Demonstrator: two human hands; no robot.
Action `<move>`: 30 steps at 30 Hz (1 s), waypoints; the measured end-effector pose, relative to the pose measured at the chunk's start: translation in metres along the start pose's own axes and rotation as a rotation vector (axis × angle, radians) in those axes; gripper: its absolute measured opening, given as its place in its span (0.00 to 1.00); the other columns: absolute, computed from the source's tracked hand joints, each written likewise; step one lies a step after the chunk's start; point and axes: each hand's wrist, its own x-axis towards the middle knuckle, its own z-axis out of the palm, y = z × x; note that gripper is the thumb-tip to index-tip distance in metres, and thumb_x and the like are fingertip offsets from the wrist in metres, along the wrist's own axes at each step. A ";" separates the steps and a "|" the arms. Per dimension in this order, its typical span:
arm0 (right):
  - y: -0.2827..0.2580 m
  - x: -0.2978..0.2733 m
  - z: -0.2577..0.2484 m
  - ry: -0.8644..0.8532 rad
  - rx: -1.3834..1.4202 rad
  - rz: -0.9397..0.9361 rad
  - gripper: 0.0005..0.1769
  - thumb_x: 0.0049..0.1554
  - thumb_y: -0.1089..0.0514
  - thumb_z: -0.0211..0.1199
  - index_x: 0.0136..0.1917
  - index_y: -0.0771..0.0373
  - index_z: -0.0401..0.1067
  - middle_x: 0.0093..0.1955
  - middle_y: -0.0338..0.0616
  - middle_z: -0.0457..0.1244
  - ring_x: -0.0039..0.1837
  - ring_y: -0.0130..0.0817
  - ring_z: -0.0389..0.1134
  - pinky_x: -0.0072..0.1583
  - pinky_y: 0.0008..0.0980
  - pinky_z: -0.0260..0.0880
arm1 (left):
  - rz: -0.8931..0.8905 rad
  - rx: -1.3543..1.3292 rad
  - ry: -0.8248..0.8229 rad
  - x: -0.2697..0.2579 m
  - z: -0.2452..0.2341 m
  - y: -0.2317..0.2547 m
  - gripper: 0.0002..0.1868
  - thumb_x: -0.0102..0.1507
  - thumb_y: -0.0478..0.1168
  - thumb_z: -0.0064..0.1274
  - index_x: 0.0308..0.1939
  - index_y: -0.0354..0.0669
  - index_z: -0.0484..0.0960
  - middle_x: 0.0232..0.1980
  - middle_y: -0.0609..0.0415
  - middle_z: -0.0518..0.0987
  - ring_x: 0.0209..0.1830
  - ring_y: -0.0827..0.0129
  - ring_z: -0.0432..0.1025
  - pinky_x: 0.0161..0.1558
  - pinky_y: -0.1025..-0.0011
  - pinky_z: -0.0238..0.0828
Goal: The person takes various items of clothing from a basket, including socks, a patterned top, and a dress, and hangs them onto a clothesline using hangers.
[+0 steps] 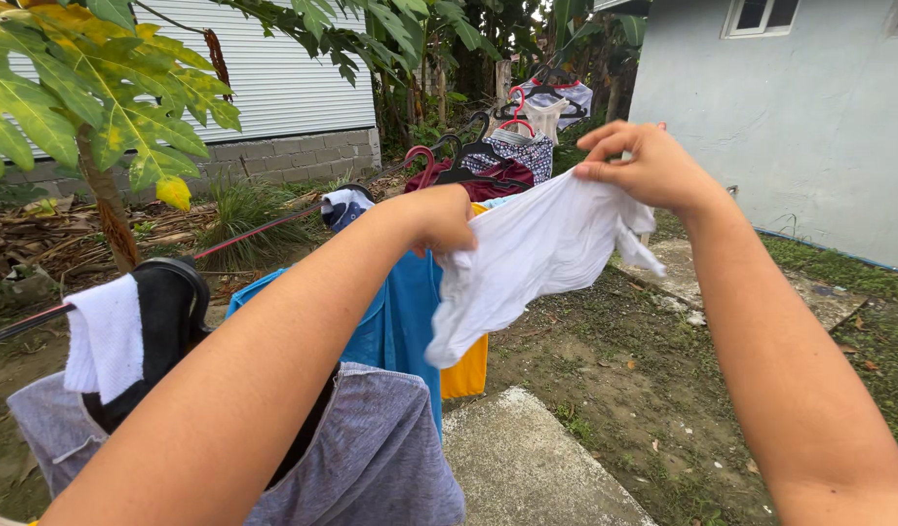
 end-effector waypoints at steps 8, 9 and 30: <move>0.045 -0.019 0.052 -0.188 0.658 0.440 0.10 0.61 0.53 0.66 0.49 0.63 0.79 0.47 0.41 0.70 0.45 0.25 0.69 0.50 0.29 0.72 | 0.244 -0.409 0.578 0.007 -0.046 -0.013 0.14 0.62 0.40 0.48 0.45 0.43 0.89 0.40 0.46 0.87 0.37 0.67 0.82 0.40 0.69 0.78; 0.047 -0.021 0.055 -0.321 0.422 0.603 0.10 0.60 0.54 0.65 0.47 0.63 0.81 0.44 0.42 0.72 0.43 0.26 0.69 0.48 0.30 0.72 | 0.244 -0.407 0.580 0.004 -0.045 -0.012 0.14 0.62 0.40 0.48 0.45 0.43 0.89 0.40 0.46 0.87 0.37 0.67 0.82 0.40 0.69 0.78; -0.007 0.046 -0.025 -0.244 0.882 0.274 0.19 0.65 0.53 0.61 0.64 0.66 0.70 0.52 0.43 0.69 0.51 0.28 0.70 0.53 0.32 0.73 | -0.260 0.036 0.277 -0.111 -0.145 -0.057 0.17 0.63 0.43 0.59 0.46 0.29 0.85 0.41 0.44 0.85 0.35 0.61 0.81 0.38 0.63 0.82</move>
